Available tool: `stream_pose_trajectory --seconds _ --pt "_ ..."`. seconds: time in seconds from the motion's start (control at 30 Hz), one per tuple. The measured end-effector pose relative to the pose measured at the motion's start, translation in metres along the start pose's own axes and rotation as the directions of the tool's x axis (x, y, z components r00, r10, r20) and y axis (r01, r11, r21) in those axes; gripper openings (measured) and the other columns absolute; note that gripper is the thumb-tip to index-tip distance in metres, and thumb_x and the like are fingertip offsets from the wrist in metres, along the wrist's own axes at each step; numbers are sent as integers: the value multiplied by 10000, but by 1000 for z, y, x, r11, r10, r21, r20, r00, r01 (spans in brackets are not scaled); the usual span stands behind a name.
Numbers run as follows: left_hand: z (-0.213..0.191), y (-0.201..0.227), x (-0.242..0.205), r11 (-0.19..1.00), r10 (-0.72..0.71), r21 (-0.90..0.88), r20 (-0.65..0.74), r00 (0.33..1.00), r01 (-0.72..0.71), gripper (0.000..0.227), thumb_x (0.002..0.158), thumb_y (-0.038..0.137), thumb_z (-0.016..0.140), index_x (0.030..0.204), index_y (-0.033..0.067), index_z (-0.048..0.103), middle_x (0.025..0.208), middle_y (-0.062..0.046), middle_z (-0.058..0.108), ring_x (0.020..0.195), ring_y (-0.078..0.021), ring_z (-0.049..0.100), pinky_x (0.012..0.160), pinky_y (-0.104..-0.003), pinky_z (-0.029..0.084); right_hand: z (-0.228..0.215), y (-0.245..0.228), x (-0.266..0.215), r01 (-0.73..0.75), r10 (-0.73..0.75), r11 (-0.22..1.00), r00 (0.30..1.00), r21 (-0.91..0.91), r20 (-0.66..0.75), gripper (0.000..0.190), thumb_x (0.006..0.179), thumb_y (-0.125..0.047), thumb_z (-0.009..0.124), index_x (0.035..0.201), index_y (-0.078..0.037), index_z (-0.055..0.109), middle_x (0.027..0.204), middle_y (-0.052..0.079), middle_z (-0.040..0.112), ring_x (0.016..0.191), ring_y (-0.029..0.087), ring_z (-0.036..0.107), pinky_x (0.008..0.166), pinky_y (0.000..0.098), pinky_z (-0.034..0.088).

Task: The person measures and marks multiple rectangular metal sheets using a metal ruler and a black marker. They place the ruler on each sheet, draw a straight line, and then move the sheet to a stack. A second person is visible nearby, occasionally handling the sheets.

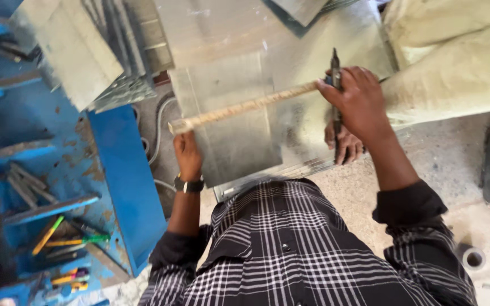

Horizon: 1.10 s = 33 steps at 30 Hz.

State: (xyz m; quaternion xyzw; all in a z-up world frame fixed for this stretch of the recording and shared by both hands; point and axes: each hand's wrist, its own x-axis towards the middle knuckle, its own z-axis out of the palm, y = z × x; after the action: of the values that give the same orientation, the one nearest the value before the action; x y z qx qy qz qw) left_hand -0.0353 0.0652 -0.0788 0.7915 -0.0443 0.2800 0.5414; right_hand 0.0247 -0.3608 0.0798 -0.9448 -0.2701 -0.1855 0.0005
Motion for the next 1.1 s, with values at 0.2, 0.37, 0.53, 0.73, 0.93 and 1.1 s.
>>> stream_pose_trajectory --seconds 0.2,0.37,0.53,0.73,0.93,1.1 --pt "3 27 46 881 -432 -267 -118 894 390 475 1128 456 409 762 161 343 741 95 288 700 -52 253 590 -302 210 -11 -7 -26 134 -130 991 977 -15 171 437 915 -193 656 1329 -317 715 1276 115 710 1267 286 631 1126 429 476" --pt "-3 42 57 890 -396 -302 -136 908 342 484 1138 458 419 772 153 338 754 91 288 713 -56 246 609 -306 223 7 -25 -37 215 -188 973 947 -81 260 437 885 -212 662 1306 -325 703 1255 104 716 1243 279 635 1087 425 479" --pt "-7 37 54 883 -415 -295 -128 901 365 485 1134 449 418 760 144 366 734 90 305 691 -58 255 598 -299 230 15 -35 -32 212 -192 975 951 -59 242 402 923 -179 628 1305 -284 699 1205 103 720 1238 283 642 1061 429 487" --pt "-18 31 46 897 -365 -326 -158 918 300 461 1144 444 430 812 124 440 785 83 374 740 -60 309 652 -325 258 17 -35 -29 229 -214 973 947 -35 239 356 916 -205 604 1252 -264 706 1172 98 728 1190 268 658 1034 419 504" --pt "-24 36 47 909 -366 -266 -147 919 320 506 1147 458 422 759 153 312 726 87 255 677 -50 215 592 -301 175 22 -39 -30 231 -216 972 940 -28 266 318 961 -218 586 1252 -262 708 1121 98 727 1152 272 673 1002 428 524" --pt "-27 46 51 904 -371 -275 -124 921 327 511 1146 466 421 768 149 286 729 87 243 683 -53 201 595 -307 173 21 -41 -30 214 -200 977 934 -15 297 340 957 -207 581 1271 -262 700 1154 101 725 1169 274 670 1026 439 519"
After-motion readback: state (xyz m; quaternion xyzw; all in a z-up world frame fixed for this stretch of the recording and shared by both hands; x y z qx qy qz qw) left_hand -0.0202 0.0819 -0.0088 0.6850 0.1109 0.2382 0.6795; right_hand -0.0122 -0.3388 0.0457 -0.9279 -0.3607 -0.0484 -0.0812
